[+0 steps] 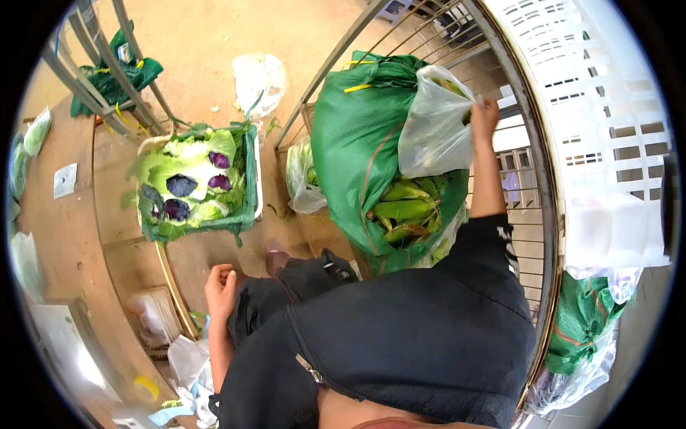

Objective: The person uses a tablet to manage orders, then selects corn cobs from a large sack, trims their ends with a knife, and places them into plastic bags. The bags are weighed on a scale, labeled with a printer, and set aside on the counter.

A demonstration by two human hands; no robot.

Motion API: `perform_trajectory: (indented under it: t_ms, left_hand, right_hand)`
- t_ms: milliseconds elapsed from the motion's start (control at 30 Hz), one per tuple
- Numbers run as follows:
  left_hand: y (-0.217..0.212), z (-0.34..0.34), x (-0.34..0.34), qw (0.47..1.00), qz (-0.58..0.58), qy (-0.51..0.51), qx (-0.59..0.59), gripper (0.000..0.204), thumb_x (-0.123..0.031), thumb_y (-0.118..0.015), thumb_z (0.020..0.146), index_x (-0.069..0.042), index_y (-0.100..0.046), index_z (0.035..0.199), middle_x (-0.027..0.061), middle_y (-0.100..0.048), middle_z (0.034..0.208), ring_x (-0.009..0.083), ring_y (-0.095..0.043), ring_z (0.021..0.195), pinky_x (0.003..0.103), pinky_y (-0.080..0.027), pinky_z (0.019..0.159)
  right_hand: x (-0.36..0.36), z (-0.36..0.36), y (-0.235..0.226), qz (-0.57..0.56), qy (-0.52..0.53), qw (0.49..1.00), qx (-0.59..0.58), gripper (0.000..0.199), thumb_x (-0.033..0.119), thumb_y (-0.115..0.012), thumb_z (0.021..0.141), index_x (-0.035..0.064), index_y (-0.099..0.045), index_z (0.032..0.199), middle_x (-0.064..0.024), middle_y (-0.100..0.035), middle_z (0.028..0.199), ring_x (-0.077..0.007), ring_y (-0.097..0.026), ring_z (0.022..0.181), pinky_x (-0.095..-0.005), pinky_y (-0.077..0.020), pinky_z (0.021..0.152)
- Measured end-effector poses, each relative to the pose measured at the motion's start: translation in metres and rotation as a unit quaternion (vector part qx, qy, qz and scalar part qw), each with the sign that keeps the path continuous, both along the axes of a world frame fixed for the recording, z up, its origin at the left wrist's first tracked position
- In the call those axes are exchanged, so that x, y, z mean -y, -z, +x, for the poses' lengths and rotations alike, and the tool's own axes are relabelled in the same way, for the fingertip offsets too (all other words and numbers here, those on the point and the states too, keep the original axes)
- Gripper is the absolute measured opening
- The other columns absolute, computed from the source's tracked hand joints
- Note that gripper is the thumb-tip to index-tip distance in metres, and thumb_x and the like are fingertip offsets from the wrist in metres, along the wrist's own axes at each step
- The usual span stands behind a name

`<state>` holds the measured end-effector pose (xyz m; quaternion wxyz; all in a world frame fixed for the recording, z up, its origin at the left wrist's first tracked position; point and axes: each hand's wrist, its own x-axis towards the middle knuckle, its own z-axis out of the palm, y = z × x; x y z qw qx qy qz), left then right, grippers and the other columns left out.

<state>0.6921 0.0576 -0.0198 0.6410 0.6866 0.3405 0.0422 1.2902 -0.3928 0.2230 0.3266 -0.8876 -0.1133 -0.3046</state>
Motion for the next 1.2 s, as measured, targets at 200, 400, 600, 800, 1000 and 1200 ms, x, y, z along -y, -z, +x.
perform_trajectory:
  t_ms: [200,400,600,800,1000,1200]
  left_hand:
    - [0.031,-0.059,-0.047,0.993,-0.095,-0.064,-0.017,0.017,-0.013,-0.064,0.100,0.001,-0.066,0.110,0.0033,-0.065,0.086,0.0097,-0.058,0.078,0.027,-0.049,0.071]
    - [-0.001,-0.020,-0.095,0.955,-0.283,0.033,0.077,0.036,-0.035,-0.061,0.104,-0.003,-0.061,0.122,0.0085,-0.068,0.103,0.0170,-0.066,0.096,0.033,-0.055,0.087]
    - [-0.091,-0.030,-0.183,0.793,-0.540,0.188,0.211,0.081,-0.066,-0.039,0.104,-0.013,-0.019,0.162,0.0212,-0.036,0.156,0.0394,-0.047,0.135,0.054,-0.047,0.106]
    - [-0.082,-0.094,-0.280,0.889,-0.377,-0.051,0.253,0.059,-0.042,-0.050,0.107,-0.010,-0.039,0.154,0.0158,-0.050,0.147,0.0292,-0.054,0.130,0.048,-0.046,0.105]
    - [-0.083,-0.177,-0.355,0.938,-0.237,-0.182,0.175,0.037,-0.025,-0.054,0.106,-0.004,-0.055,0.136,0.0112,-0.063,0.132,0.0225,-0.062,0.119,0.038,-0.048,0.101]
    - [-0.063,-0.244,-0.366,0.890,-0.203,-0.380,0.152,0.025,-0.015,-0.058,0.104,0.000,-0.062,0.124,0.0097,-0.068,0.117,0.0165,-0.065,0.108,0.032,-0.052,0.094]
  right_hand:
    - [-0.112,-0.161,-0.049,-0.035,-0.088,0.994,0.044,0.019,0.000,-0.067,0.075,0.0026,-0.059,0.091,-0.0033,-0.057,0.083,-0.0145,-0.054,0.080,-0.0290,-0.0467,0.074]
    - [-0.230,-0.280,-0.106,0.304,-0.132,0.928,-0.167,0.022,-0.008,-0.057,0.075,0.0099,-0.054,0.088,0.0011,-0.051,0.077,-0.0086,-0.043,0.064,-0.0216,-0.0353,0.058]
    - [-0.463,-0.350,-0.061,0.380,-0.356,0.760,-0.389,0.027,-0.011,-0.047,0.065,0.0116,-0.043,0.081,-0.0012,-0.045,0.067,-0.0138,-0.047,0.061,-0.0267,-0.0441,0.057]
    - [-0.723,-0.464,-0.045,0.095,-0.556,0.765,-0.311,0.017,-0.003,-0.057,0.071,0.0092,-0.047,0.076,-0.0014,-0.053,0.077,-0.0119,-0.050,0.066,-0.0249,-0.0401,0.060]
    - [-0.987,-0.430,-0.037,-0.018,-0.765,0.620,-0.170,0.017,0.015,-0.063,0.077,0.0031,-0.052,0.074,-0.0017,-0.055,0.068,-0.0112,-0.052,0.067,-0.0302,-0.0429,0.061]
    - [-1.108,-0.514,0.050,-0.248,-0.843,0.473,0.072,0.018,0.021,-0.068,0.081,0.0063,-0.057,0.082,-0.0134,-0.066,0.076,-0.0371,-0.065,0.081,-0.0493,-0.0505,0.071]
